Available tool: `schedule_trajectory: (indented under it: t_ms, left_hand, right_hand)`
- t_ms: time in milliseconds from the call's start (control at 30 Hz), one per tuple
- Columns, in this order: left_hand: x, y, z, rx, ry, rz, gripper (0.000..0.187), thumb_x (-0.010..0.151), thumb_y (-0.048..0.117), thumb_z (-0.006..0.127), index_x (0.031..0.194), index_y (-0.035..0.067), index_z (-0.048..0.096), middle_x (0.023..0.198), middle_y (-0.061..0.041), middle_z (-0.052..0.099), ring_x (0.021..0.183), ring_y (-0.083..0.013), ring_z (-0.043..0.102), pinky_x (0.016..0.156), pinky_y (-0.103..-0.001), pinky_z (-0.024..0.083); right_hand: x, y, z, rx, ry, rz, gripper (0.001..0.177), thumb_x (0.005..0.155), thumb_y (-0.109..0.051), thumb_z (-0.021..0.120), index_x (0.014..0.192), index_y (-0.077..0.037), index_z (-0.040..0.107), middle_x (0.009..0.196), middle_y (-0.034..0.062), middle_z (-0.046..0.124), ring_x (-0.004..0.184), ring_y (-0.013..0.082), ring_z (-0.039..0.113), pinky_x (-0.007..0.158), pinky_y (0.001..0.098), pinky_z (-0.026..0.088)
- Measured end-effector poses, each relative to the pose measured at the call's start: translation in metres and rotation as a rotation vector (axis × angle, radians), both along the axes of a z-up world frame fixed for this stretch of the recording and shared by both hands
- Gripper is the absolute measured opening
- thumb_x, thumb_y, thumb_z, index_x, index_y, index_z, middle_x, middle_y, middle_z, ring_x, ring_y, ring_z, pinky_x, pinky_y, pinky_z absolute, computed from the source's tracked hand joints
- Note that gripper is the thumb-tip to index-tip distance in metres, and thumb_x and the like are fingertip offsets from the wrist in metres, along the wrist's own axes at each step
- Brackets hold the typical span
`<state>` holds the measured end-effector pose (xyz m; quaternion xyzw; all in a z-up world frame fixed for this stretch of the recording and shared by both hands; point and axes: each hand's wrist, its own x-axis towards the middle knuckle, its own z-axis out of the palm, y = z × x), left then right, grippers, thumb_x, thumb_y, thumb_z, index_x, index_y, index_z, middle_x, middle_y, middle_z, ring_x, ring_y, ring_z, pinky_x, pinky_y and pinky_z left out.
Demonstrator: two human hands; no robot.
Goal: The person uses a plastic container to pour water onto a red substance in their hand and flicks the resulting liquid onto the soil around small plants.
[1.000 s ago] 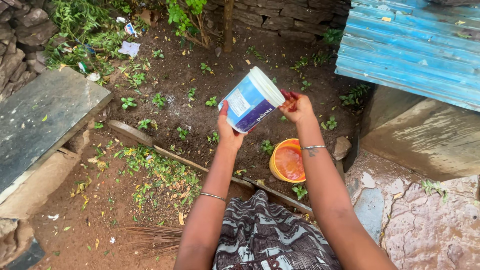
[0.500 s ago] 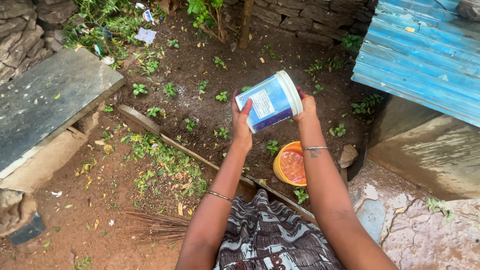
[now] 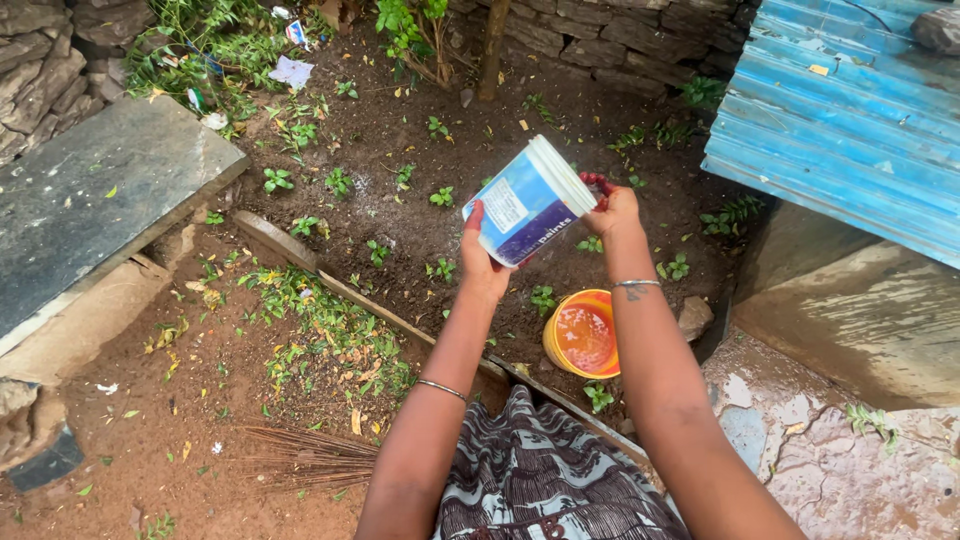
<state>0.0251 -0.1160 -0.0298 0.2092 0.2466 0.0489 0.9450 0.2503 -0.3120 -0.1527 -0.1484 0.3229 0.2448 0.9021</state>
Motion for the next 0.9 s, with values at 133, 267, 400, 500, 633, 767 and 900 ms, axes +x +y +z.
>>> schedule_trajectory:
  t_ms: [133, 267, 400, 500, 633, 767, 900]
  left_hand:
    - [-0.003, 0.012, -0.006, 0.028, -0.015, -0.046, 0.062, 0.100, 0.062, 0.045, 0.138, 0.014, 0.058, 0.126, -0.014, 0.067, 0.103, -0.0276, 0.068, 0.076, -0.048, 0.056]
    - [-0.010, 0.020, 0.002, 0.043, 0.010, 0.009, 0.059, 0.096, 0.060, 0.046, 0.135, 0.017, 0.056, 0.126, -0.011, 0.067, 0.106, -0.0268, 0.068, 0.077, -0.049, 0.057]
    - [-0.012, 0.025, 0.005, 0.066, 0.035, 0.009, 0.059, 0.096, 0.059, 0.046, 0.135, 0.017, 0.055, 0.125, -0.012, 0.066, 0.106, -0.0274, 0.067, 0.077, -0.050, 0.057]
    - [-0.007, 0.026, 0.002, 0.091, 0.021, 0.015, 0.060, 0.097, 0.058, 0.046, 0.137, 0.014, 0.055, 0.126, -0.013, 0.067, 0.108, -0.0274, 0.067, 0.079, -0.050, 0.058]
    - [-0.001, 0.028, -0.002, 0.073, 0.017, 0.014, 0.060, 0.098, 0.057, 0.046, 0.138, 0.014, 0.054, 0.126, -0.013, 0.066, 0.109, -0.0281, 0.067, 0.079, -0.050, 0.057]
    - [0.003, 0.026, 0.003, 0.089, 0.035, 0.046, 0.060, 0.096, 0.054, 0.050, 0.142, 0.016, 0.049, 0.131, -0.013, 0.064, 0.114, -0.0294, 0.065, 0.082, -0.052, 0.058]
    - [0.004, 0.026, 0.013, 0.136, 0.035, 0.109, 0.073, 0.089, 0.047, 0.058, 0.155, 0.030, 0.030, 0.144, -0.010, 0.054, 0.129, -0.0296, 0.057, 0.095, -0.050, 0.055]
  right_hand:
    - [0.009, -0.009, -0.001, -0.055, 0.020, -0.089, 0.027, 0.105, -0.004, 0.029, 0.102, 0.003, 0.055, 0.100, 0.0259, 0.065, 0.094, 0.0379, 0.068, 0.096, 0.0579, 0.058]
    - [0.012, -0.026, -0.006, -0.218, 0.013, 0.024, 0.042, 0.108, -0.018, 0.025, 0.123, 0.012, 0.049, 0.115, 0.0293, 0.062, 0.109, 0.0389, 0.062, 0.103, 0.0545, 0.051]
    - [0.014, -0.039, -0.008, -0.323, 0.020, 0.027, 0.040, 0.109, -0.019, 0.026, 0.129, 0.011, 0.044, 0.127, 0.0288, 0.055, 0.124, 0.0412, 0.057, 0.114, 0.0615, 0.039]
    - [0.014, -0.043, -0.003, -0.286, 0.027, 0.012, 0.043, 0.111, -0.020, 0.026, 0.129, 0.014, 0.045, 0.130, 0.0317, 0.054, 0.127, 0.0421, 0.055, 0.118, 0.0592, 0.038]
    - [0.006, -0.033, 0.023, -0.280, 0.013, 0.050, 0.043, 0.110, -0.022, 0.026, 0.123, 0.011, 0.051, 0.125, 0.0299, 0.060, 0.124, 0.0401, 0.058, 0.118, 0.0563, 0.039]
    - [-0.015, -0.003, 0.062, -0.208, -0.072, 0.114, 0.039, 0.108, -0.017, 0.033, 0.112, 0.007, 0.063, 0.111, 0.0219, 0.070, 0.111, 0.0336, 0.067, 0.109, 0.0470, 0.050]
    - [-0.022, 0.027, 0.064, -0.124, -0.174, 0.145, 0.031, 0.107, -0.012, 0.038, 0.106, 0.004, 0.065, 0.105, 0.0183, 0.070, 0.102, 0.0289, 0.071, 0.101, 0.0459, 0.061]
